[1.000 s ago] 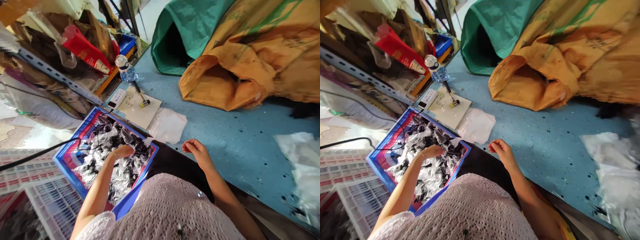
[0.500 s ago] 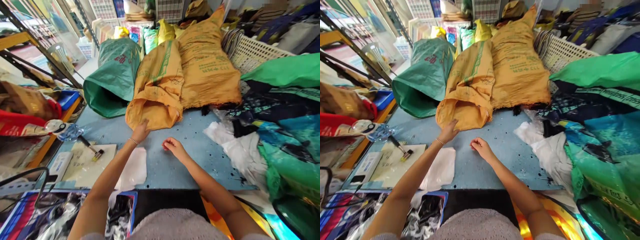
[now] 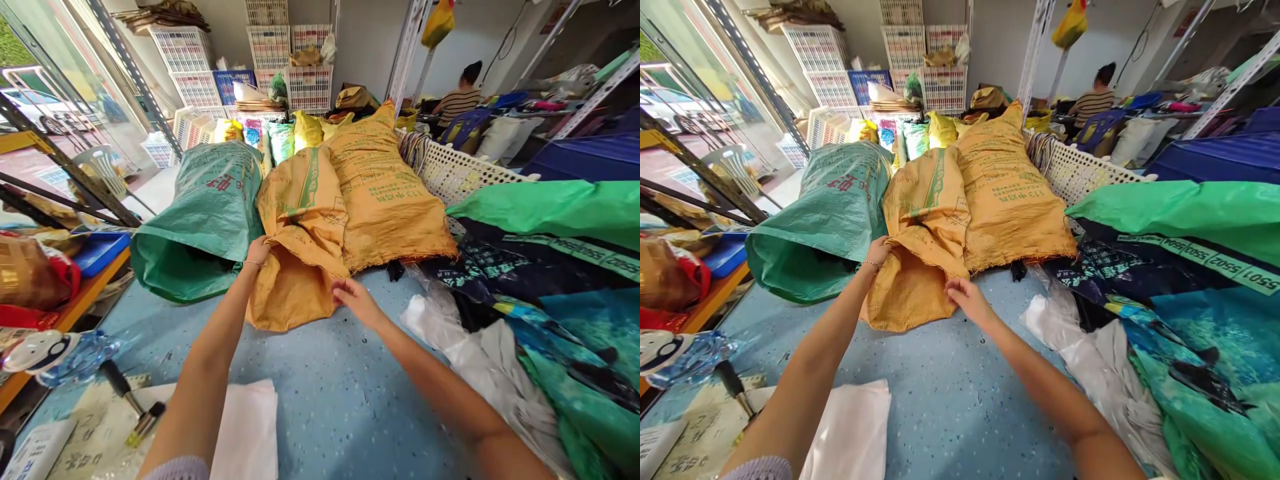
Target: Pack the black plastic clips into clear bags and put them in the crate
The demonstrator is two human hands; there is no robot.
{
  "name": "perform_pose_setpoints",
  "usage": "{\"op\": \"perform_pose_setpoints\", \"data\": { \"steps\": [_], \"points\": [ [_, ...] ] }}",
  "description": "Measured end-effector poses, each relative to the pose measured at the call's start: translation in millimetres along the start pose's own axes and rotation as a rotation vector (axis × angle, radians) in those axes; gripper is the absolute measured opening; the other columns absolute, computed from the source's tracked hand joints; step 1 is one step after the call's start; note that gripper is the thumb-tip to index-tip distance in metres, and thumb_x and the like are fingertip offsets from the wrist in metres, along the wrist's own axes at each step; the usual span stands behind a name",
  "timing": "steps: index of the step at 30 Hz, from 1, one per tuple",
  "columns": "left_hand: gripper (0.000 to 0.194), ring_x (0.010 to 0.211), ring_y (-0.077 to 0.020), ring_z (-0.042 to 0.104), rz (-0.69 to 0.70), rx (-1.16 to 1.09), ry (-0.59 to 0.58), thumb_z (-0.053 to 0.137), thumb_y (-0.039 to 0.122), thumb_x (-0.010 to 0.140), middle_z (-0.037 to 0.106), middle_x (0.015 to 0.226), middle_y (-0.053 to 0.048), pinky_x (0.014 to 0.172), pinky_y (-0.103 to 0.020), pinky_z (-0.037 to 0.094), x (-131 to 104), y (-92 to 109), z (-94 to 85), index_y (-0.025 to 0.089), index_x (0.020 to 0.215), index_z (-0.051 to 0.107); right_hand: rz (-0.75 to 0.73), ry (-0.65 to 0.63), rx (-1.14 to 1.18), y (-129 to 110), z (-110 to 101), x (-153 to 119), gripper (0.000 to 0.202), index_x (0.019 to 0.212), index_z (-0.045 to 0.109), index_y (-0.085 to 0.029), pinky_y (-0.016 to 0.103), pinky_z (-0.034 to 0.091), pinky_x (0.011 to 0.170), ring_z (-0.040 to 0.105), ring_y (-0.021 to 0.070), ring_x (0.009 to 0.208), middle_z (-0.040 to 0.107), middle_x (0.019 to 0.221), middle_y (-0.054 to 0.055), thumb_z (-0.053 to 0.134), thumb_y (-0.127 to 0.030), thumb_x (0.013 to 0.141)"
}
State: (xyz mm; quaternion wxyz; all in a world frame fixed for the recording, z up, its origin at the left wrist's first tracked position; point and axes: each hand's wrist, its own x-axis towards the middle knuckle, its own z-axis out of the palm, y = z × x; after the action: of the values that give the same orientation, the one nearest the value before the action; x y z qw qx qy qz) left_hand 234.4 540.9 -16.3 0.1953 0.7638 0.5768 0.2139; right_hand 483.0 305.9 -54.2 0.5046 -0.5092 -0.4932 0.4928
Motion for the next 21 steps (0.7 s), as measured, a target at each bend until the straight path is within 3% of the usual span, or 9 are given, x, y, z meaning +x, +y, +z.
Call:
{"op": "perform_pose_setpoints", "data": {
  "steps": [3,6,8,11,16,19,21],
  "points": [
    [0.049,0.098,-0.0226,0.071,0.081,-0.039,-0.063,0.034,0.006,0.08,0.075,0.108,-0.011,0.084,-0.03,0.056,-20,6,-5.1,0.008,0.115,0.069,-0.196,0.143,-0.155,-31,-24,73,0.028,0.105,0.063,-0.023,0.04,0.054,0.088,0.065,0.0211,0.091,0.068,0.102,0.006,0.062,-0.044,0.087],
    [0.042,0.096,-0.0205,0.07,0.195,-0.026,-0.192,0.039,0.005,0.075,0.075,0.102,-0.007,0.086,-0.028,0.054,-60,17,7.7,0.013,0.1,0.072,-0.347,0.306,-0.48,-63,-42,154,0.03,0.117,0.061,-0.019,0.042,0.047,0.104,0.06,0.0253,0.116,0.062,0.126,0.013,0.057,-0.036,0.091],
    [0.034,0.097,-0.0212,0.07,0.266,0.01,-0.284,0.044,0.005,0.072,0.075,0.098,-0.007,0.088,-0.029,0.053,-93,23,24.2,0.016,0.088,0.072,-0.33,0.444,-0.742,-82,-50,204,0.037,0.126,0.058,-0.016,0.044,0.04,0.111,0.051,0.0293,0.131,0.055,0.137,0.019,0.055,-0.033,0.093],
    [0.023,0.091,-0.025,0.071,0.33,0.078,-0.389,0.051,0.007,0.071,0.075,0.092,-0.01,0.083,-0.033,0.054,-140,28,48.1,0.017,0.075,0.071,-0.195,0.556,-0.987,-105,-51,264,0.052,0.137,0.053,-0.012,0.052,0.033,0.115,0.041,0.0379,0.14,0.048,0.147,0.025,0.055,-0.045,0.097],
    [0.024,0.09,-0.0324,0.074,0.437,0.393,-0.643,0.055,0.02,0.08,0.076,0.097,-0.018,0.079,-0.043,0.057,-185,34,68.2,0.015,0.088,0.076,0.004,0.516,-0.943,-125,-26,334,0.074,0.147,0.045,-0.007,0.054,0.032,0.115,0.041,0.0409,0.141,0.047,0.15,0.029,0.047,-0.062,0.098],
    [0.027,0.09,-0.0348,0.075,0.462,0.52,-0.768,0.059,0.027,0.081,0.076,0.094,-0.02,0.078,-0.045,0.059,-186,41,75.9,0.013,0.093,0.079,-0.001,0.507,-0.904,-134,-10,369,0.078,0.151,0.039,-0.002,0.054,0.037,0.111,0.046,0.0399,0.138,0.045,0.149,0.033,0.04,-0.062,0.101],
    [0.029,0.091,-0.0357,0.075,0.447,0.543,-0.795,0.062,0.03,0.08,0.076,0.091,-0.021,0.079,-0.046,0.059,-182,43,81.7,0.013,0.094,0.08,-0.058,0.477,-0.903,-140,-5,387,0.066,0.148,0.044,-0.006,0.054,0.044,0.106,0.055,0.0348,0.129,0.05,0.146,0.029,0.043,-0.055,0.104]
  ]
}}
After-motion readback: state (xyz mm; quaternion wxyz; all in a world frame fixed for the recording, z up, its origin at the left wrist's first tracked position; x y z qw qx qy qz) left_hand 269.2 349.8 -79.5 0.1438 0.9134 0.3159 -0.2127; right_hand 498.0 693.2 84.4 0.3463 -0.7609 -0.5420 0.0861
